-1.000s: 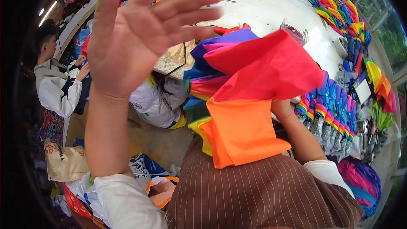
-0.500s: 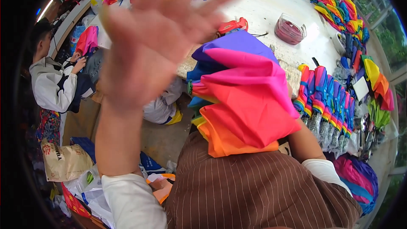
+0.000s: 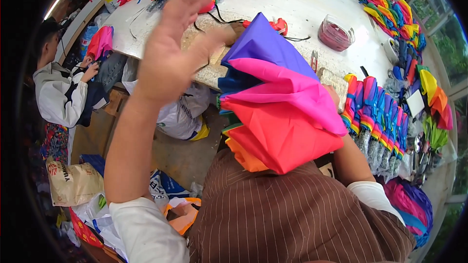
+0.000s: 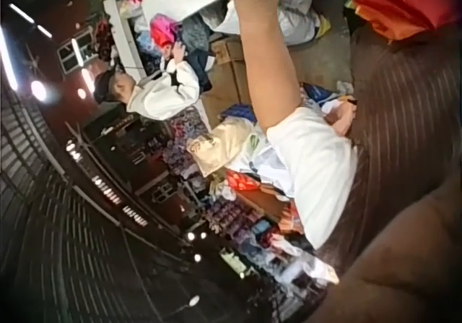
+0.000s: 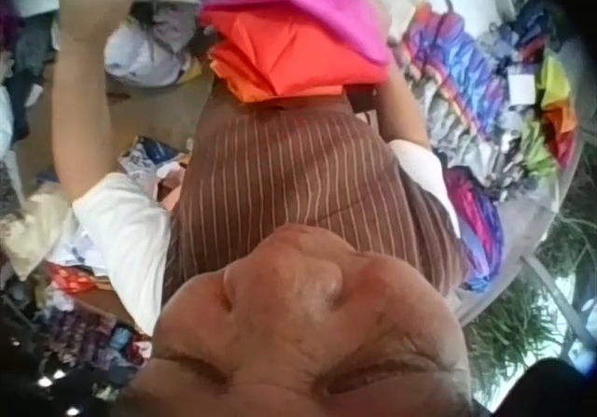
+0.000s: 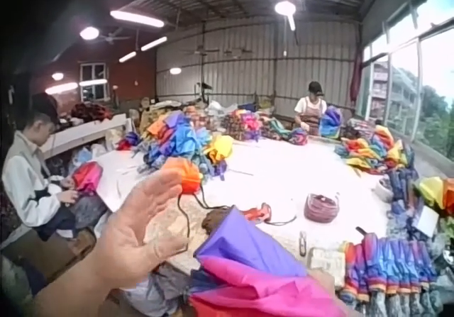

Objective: Inspecting, opening, and neatly folding rainbow-colored umbrellas at a manufacturing station.

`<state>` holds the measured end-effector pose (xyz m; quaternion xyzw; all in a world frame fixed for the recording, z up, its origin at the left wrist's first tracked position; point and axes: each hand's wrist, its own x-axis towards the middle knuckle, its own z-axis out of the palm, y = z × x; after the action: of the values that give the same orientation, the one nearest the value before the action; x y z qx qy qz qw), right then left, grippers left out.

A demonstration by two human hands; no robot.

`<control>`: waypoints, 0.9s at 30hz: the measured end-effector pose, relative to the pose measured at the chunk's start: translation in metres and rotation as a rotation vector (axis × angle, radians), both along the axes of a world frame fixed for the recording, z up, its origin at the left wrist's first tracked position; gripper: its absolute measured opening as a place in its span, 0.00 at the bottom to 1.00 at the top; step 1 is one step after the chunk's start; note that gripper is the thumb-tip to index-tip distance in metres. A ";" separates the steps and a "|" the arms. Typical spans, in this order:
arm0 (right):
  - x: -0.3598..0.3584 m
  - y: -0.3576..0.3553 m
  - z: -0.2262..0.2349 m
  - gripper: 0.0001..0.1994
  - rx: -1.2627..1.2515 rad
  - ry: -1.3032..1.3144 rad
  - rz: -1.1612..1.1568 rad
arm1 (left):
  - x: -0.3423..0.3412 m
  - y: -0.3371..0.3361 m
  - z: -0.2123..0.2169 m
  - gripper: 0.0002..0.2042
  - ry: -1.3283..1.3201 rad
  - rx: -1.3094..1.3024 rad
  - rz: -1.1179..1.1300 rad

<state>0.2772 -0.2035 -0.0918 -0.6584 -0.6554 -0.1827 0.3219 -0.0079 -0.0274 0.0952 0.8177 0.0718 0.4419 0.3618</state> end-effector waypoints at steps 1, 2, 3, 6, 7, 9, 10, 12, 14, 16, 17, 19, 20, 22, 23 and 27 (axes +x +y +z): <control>0.002 -0.001 0.003 0.08 -0.007 -0.040 -0.039 | -0.003 -0.003 -0.009 0.32 0.125 0.254 0.074; 0.008 -0.001 -0.005 0.08 -0.009 -0.039 -0.038 | 0.000 -0.010 -0.019 0.32 0.238 0.380 0.137; 0.018 -0.002 -0.021 0.08 -0.046 0.059 -0.041 | 0.005 -0.020 -0.025 0.26 0.330 0.483 0.125; 0.023 0.004 -0.065 0.09 -0.126 0.323 0.008 | 0.016 -0.038 -0.032 0.09 0.346 0.585 0.040; 0.021 0.007 -0.071 0.09 -0.165 0.487 0.037 | 0.018 -0.041 -0.020 0.05 0.261 0.517 0.055; -0.028 0.001 -0.007 0.17 -0.342 0.493 0.193 | 0.016 -0.024 -0.018 0.05 -0.097 0.316 -0.036; -0.028 -0.001 -0.009 0.22 -0.527 0.861 0.299 | 0.014 -0.014 -0.007 0.16 -0.184 0.150 -0.090; -0.026 -0.001 -0.009 0.21 -0.488 0.770 0.277 | 0.000 0.000 0.014 0.34 -0.288 -0.062 -0.119; -0.024 0.001 -0.008 0.20 -0.420 0.584 0.245 | -0.003 0.000 0.017 0.36 -0.232 -0.054 -0.043; -0.020 0.001 -0.008 0.18 -0.355 0.398 0.205 | 0.007 -0.023 -0.003 0.32 0.002 0.165 0.105; -0.023 0.004 -0.007 0.17 -0.325 0.307 0.210 | 0.004 -0.040 -0.004 0.27 0.186 0.330 0.168; -0.023 0.005 -0.006 0.16 -0.265 0.116 0.198 | 0.010 -0.051 -0.016 0.18 0.296 0.467 0.076; -0.024 0.006 -0.006 0.15 -0.233 0.022 0.193 | 0.009 -0.056 -0.018 0.10 0.198 0.370 0.009; -0.022 0.005 -0.004 0.13 -0.162 -0.166 0.155 | 0.006 -0.055 -0.003 0.05 -0.024 0.204 -0.147; -0.021 0.006 -0.017 0.13 -0.220 -0.003 0.141 | 0.008 -0.055 0.008 0.03 -0.355 -0.122 -0.366; -0.014 0.003 -0.022 0.11 -0.192 -0.045 0.120 | -0.009 -0.026 0.030 0.06 -0.167 0.064 -0.154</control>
<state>0.2630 -0.2003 -0.1142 -0.6414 -0.7153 -0.1141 0.2529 -0.0169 -0.0530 0.1248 0.7922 -0.0357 0.4814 0.3733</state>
